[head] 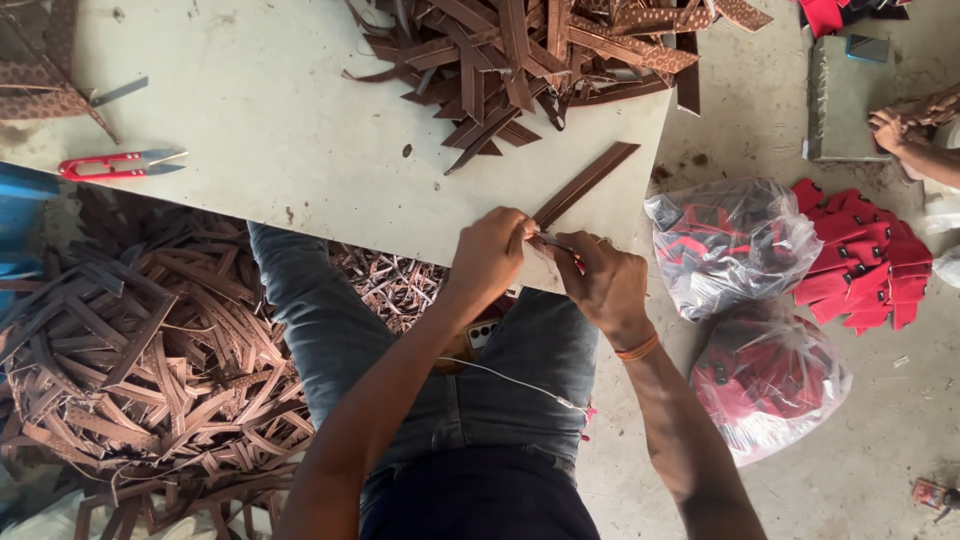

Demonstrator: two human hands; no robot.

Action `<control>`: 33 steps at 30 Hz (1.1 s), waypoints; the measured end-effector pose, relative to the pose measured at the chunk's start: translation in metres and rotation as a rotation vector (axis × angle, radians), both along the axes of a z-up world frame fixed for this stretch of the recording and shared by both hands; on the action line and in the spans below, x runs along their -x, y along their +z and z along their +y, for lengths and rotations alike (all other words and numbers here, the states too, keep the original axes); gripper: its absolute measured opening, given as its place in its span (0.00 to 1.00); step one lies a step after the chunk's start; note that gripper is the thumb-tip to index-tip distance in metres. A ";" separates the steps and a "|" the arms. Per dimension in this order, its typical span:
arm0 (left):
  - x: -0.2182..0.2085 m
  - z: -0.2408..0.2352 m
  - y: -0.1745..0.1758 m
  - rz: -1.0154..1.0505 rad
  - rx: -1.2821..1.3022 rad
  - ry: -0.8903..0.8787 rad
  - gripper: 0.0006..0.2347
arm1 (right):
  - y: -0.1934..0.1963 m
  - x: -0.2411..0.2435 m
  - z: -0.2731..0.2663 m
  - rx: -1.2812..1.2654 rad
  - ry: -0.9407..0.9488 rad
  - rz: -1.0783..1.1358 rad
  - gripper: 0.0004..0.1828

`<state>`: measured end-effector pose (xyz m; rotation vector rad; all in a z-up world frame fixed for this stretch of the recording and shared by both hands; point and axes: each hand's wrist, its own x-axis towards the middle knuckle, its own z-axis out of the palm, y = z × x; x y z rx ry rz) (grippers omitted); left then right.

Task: Trimming or cutting excess material from leather strips for shoe manufacturing.

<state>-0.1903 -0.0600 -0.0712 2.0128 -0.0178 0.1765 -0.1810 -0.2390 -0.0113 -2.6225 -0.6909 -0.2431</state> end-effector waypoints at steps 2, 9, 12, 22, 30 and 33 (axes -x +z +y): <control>-0.002 0.001 0.001 0.020 0.009 -0.001 0.05 | 0.003 -0.001 0.001 -0.011 0.012 -0.003 0.08; -0.008 0.005 -0.032 0.099 0.227 -0.039 0.08 | -0.004 0.002 -0.001 -0.042 -0.019 0.014 0.05; -0.011 0.007 -0.036 0.197 0.466 -0.049 0.10 | -0.009 0.003 -0.003 -0.139 -0.039 0.043 0.05; 0.007 0.005 -0.007 0.003 0.164 -0.012 0.06 | -0.005 -0.007 0.005 -0.065 0.004 0.025 0.08; 0.013 0.000 0.003 -0.163 -0.090 0.002 0.04 | -0.013 -0.001 -0.001 -0.238 0.006 0.086 0.07; 0.011 -0.003 -0.008 -0.095 -0.184 0.025 0.05 | -0.010 0.000 -0.001 -0.222 0.017 0.063 0.09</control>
